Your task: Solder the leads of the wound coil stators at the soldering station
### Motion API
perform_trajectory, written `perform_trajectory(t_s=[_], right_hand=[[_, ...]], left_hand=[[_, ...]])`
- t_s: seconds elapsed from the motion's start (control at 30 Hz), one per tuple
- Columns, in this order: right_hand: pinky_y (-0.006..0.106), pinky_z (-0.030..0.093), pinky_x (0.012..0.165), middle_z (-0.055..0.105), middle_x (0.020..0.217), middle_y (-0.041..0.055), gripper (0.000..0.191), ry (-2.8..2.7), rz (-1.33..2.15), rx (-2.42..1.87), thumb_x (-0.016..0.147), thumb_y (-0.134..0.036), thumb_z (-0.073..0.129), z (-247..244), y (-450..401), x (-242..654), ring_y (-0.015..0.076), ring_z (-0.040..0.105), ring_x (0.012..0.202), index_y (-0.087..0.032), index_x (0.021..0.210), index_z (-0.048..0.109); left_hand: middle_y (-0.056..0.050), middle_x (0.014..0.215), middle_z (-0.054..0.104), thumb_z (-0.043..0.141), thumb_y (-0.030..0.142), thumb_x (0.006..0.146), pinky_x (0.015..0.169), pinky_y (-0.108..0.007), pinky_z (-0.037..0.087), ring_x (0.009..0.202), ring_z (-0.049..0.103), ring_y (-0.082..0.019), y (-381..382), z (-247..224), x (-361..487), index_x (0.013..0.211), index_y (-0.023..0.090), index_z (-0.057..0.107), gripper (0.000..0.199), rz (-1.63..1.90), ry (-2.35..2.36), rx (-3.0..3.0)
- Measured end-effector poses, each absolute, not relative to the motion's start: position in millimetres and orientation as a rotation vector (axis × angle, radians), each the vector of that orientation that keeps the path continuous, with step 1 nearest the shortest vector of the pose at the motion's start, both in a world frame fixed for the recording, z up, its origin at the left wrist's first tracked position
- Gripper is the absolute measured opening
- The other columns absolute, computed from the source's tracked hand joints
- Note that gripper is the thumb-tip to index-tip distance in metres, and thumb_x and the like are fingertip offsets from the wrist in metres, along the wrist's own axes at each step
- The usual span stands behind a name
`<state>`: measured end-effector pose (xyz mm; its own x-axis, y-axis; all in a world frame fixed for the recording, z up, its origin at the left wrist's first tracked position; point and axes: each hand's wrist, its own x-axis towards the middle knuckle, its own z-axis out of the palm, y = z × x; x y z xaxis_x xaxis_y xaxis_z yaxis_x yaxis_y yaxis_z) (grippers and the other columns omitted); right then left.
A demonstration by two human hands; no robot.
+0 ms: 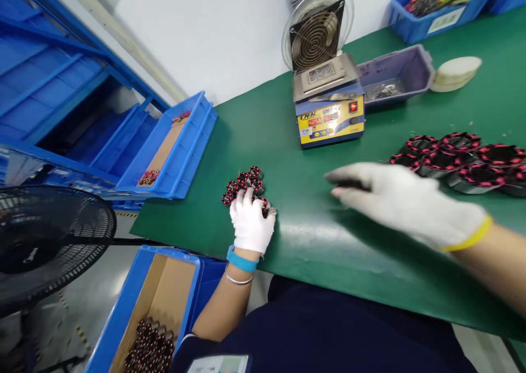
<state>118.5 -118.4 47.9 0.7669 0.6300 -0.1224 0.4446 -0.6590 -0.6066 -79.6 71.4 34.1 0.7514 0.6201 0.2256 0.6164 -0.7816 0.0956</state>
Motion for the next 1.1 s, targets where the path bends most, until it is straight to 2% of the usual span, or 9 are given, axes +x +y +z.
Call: perform_trajectory(t_s=[0.1,0.17,0.27,0.33,0.5,0.63,0.8,0.9,1.1], right_hand=[[0.038,0.060,0.087,0.071,0.116,0.0087,0.052,-0.859,0.700,-2.155,0.082,-0.046,0.059,42,-96,71,0.0257,0.071,0.098,-0.020,0.126,0.071],[0.032,0.061,0.080,0.071,0.115,0.0114,0.054,-0.860,0.674,-1.999,0.083,-0.045,0.061,29,-90,66,0.0241,0.072,0.094,-0.016,0.128,0.069],[0.032,0.061,0.082,0.072,0.114,0.0100,0.058,-0.785,0.650,-1.846,0.081,-0.045,0.065,10,-93,77,0.0235,0.072,0.097,-0.016,0.130,0.066],[0.033,0.060,0.086,0.071,0.115,0.0090,0.066,-0.693,0.708,-1.732,0.076,-0.045,0.069,4,-97,84,0.0226,0.071,0.100,-0.014,0.134,0.062],[0.033,0.059,0.089,0.069,0.121,0.0129,0.080,-0.542,0.842,-1.407,0.067,-0.045,0.075,5,-98,86,0.0224,0.070,0.104,-0.010,0.136,0.058],[0.034,0.059,0.093,0.069,0.120,0.0114,0.063,-0.516,0.771,-1.423,0.076,-0.046,0.069,8,-94,79,0.0229,0.069,0.108,-0.013,0.129,0.064],[0.039,0.055,0.102,0.070,0.117,0.0128,0.056,-0.545,0.619,-1.505,0.088,-0.052,0.055,9,-97,75,0.0251,0.068,0.112,-0.011,0.123,0.070],[0.039,0.057,0.098,0.071,0.114,0.0129,0.058,-0.552,0.638,-1.490,0.087,-0.054,0.058,10,-99,75,0.0256,0.069,0.107,-0.011,0.124,0.070],[0.036,0.059,0.095,0.069,0.122,0.0099,0.059,-0.445,0.599,-1.593,0.081,-0.043,0.066,11,-98,71,0.0239,0.070,0.106,-0.016,0.134,0.065]], left_hand=[[-0.008,0.146,0.057,0.068,0.028,0.084,0.117,-0.056,0.036,0.142,0.044,-0.034,63,35,-63,0.085,0.021,0.070,0.008,0.313,0.775,2.936],[-0.010,0.141,0.061,0.069,0.030,0.083,0.109,-0.050,0.046,0.131,0.056,-0.033,53,40,-45,0.090,0.020,0.068,0.011,0.253,0.658,2.830],[-0.011,0.116,0.072,0.067,0.035,0.084,0.090,-0.042,0.057,0.102,0.071,-0.029,38,47,-18,0.098,0.021,0.066,0.019,0.154,0.640,2.657],[-0.009,0.104,0.073,0.070,0.035,0.082,0.086,-0.040,0.057,0.096,0.072,-0.029,30,48,-4,0.098,0.022,0.065,0.021,0.145,0.612,2.623],[-0.010,0.115,0.071,0.074,0.022,0.073,0.092,-0.037,0.056,0.103,0.071,-0.027,25,40,4,0.118,0.020,0.058,0.048,0.241,0.523,2.483],[-0.011,0.124,0.068,0.072,0.025,0.076,0.095,-0.037,0.056,0.111,0.069,-0.026,27,33,1,0.143,0.018,0.042,0.074,0.283,0.510,2.444],[-0.011,0.116,0.069,0.075,0.029,0.077,0.094,-0.037,0.056,0.109,0.069,-0.027,29,30,0,0.126,0.016,0.058,0.053,0.323,0.447,2.511],[-0.010,0.116,0.068,0.076,0.030,0.076,0.094,-0.037,0.057,0.109,0.069,-0.026,26,28,-1,0.119,0.019,0.062,0.047,0.346,0.451,2.498],[-0.010,0.132,0.065,0.078,0.027,0.071,0.107,-0.037,0.053,0.121,0.064,-0.024,30,20,1,0.126,0.019,0.059,0.059,0.392,0.371,2.351]])
